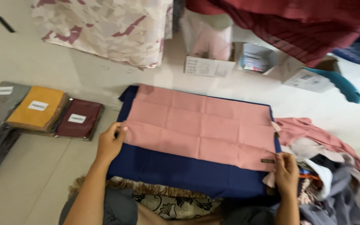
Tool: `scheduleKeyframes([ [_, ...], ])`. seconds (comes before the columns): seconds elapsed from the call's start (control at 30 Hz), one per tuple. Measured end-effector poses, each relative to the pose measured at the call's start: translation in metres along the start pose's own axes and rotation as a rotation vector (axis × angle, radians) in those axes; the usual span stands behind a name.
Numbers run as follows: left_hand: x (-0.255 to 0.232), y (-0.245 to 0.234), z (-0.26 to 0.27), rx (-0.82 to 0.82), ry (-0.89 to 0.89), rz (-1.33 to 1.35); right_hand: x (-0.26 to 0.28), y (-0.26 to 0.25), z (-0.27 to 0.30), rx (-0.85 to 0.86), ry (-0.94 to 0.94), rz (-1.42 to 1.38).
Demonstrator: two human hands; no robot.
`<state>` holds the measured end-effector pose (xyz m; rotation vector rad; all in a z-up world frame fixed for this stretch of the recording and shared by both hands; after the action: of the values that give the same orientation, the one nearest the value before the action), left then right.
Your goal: Cleaning hijabs with a lint roller and folding them neatly for organization.
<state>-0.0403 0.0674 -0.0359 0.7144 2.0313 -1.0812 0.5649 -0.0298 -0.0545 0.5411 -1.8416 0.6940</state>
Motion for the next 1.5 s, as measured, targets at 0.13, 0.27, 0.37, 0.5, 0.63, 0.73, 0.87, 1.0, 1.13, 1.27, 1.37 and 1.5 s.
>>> scheduleKeyframes([
  [0.13, 0.015, 0.004, 0.003, -0.116, -0.010, 0.007, -0.016, -0.001, -0.003, -0.038, -0.109, 0.074],
  [0.27, 0.027, 0.002, 0.006, -0.153, -0.156, -0.016, -0.009, 0.003, -0.002, -0.055, -0.166, 0.115],
  [0.37, 0.030, 0.003, 0.006, -0.164, -0.185, 0.023, -0.006, 0.004, -0.003, -0.061, -0.098, 0.083],
  [0.5, 0.056, 0.017, 0.002, -0.216, -0.193, 0.037, -0.009, 0.001, -0.002, -0.044, -0.069, 0.033],
  [0.63, 0.055, 0.019, 0.005, -0.257, -0.224, 0.090, -0.025, -0.006, -0.006, -0.011, -0.081, 0.178],
  [0.73, 0.038, 0.011, 0.003, -0.259, -0.199, 0.155, -0.021, -0.004, -0.007, 0.026, -0.032, 0.100],
  [0.87, -0.008, -0.007, 0.006, -0.200, -0.271, 0.260, -0.002, -0.004, 0.001, 0.048, 0.026, -0.050],
  [1.0, -0.005, -0.006, 0.004, -0.211, -0.277, 0.274, -0.006, -0.002, -0.001, 0.069, 0.058, -0.105],
  [1.13, -0.006, -0.006, 0.003, -0.205, -0.259, 0.304, -0.006, -0.002, -0.001, 0.074, 0.061, -0.112],
  [1.27, -0.013, -0.010, 0.006, -0.203, -0.094, 0.240, -0.011, -0.004, 0.001, 0.037, -0.015, -0.126],
  [1.37, -0.003, -0.010, 0.009, -0.244, 0.135, 0.057, 0.000, -0.006, 0.013, -0.036, -0.085, -0.218],
  [1.5, -0.014, -0.040, 0.020, -0.232, 0.158, 0.038, 0.026, -0.035, 0.037, -0.093, -0.145, -0.323],
])
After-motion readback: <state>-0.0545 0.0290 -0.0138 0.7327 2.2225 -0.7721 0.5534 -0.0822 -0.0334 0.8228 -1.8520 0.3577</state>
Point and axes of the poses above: each hand's wrist, its own z-axis away from the middle knuckle, its own y-axis out of the palm, x = y × z, the point moved 2 cm from there along -z, towards the middle knuckle, and after that the axes turned 14 degrees about -x, right-handed, at the moved point
